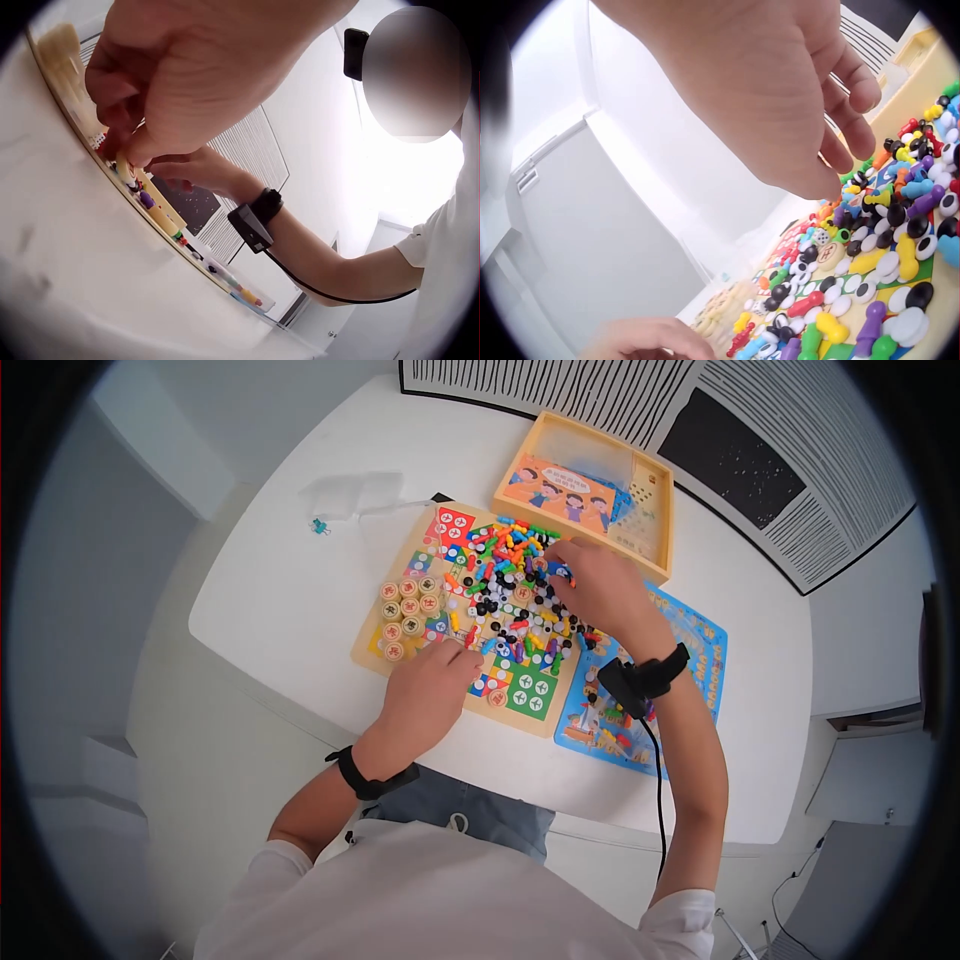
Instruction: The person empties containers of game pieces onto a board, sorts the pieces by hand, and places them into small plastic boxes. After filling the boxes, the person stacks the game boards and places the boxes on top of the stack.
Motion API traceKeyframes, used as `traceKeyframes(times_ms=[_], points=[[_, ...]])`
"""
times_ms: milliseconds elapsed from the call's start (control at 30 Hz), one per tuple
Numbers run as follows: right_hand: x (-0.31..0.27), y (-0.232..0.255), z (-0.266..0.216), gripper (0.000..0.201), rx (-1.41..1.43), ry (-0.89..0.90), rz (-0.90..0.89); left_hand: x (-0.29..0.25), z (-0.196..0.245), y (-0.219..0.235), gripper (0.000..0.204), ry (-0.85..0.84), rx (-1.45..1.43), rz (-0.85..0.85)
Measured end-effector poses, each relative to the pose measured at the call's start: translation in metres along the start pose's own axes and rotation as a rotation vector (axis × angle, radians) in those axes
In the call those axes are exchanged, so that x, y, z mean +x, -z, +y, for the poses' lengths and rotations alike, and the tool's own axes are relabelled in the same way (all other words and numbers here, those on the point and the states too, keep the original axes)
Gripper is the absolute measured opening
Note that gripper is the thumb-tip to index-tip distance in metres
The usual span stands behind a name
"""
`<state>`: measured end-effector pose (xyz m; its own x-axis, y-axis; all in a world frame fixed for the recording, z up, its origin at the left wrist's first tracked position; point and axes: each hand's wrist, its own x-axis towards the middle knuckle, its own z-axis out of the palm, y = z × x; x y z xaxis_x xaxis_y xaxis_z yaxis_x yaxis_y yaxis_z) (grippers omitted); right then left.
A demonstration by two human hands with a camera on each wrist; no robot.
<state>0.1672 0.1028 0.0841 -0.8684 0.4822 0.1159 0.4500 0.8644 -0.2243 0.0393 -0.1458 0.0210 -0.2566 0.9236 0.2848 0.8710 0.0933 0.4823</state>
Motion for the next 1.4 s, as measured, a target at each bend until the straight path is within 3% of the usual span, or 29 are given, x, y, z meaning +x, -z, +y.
traceKeyframes(times_ms=[133, 267, 367, 433, 567, 733, 967, 1167, 1233, 1400], points=[[0.022, -0.010, -0.001, 0.030, 0.019, -0.014, -0.059, -0.011, 0.000, -0.007, 0.015, -0.032, 0.017, 0.009], [0.027, -0.015, -0.008, 0.032, 0.059, 0.026, -0.149, -0.017, 0.006, -0.005, 0.033, -0.015, -0.100, -0.052], [0.025, -0.026, -0.009, 0.030, 0.114, 0.133, -0.100, -0.015, 0.006, 0.002, 0.039, -0.031, -0.140, -0.069], [0.025, -0.033, -0.012, 0.028, 0.144, 0.116, -0.088, -0.011, 0.008, 0.006, 0.043, -0.021, -0.120, -0.176], [0.026, -0.040, -0.009, 0.023, 0.155, 0.117, -0.042, 0.002, 0.015, 0.018, 0.041, -0.017, -0.020, -0.266], [0.022, -0.036, -0.001, 0.022, 0.098, 0.052, -0.060, 0.009, 0.011, -0.002, 0.028, -0.133, -0.153, -0.041], [0.022, -0.034, 0.000, 0.024, 0.079, -0.042, -0.023, 0.007, 0.006, -0.025, 0.015, -0.171, -0.466, -0.015], [0.034, -0.034, 0.008, 0.026, 0.040, -0.020, -0.078, 0.011, 0.008, -0.026, 0.008, -0.146, -0.593, -0.018], [0.040, -0.033, 0.011, 0.025, 0.016, -0.010, -0.101, 0.013, 0.010, -0.022, 0.008, -0.030, -0.702, -0.124], [0.045, -0.023, 0.001, 0.021, -0.131, -0.019, -0.181, 0.016, 0.013, -0.017, 0.012, 0.034, -0.798, -0.140]])
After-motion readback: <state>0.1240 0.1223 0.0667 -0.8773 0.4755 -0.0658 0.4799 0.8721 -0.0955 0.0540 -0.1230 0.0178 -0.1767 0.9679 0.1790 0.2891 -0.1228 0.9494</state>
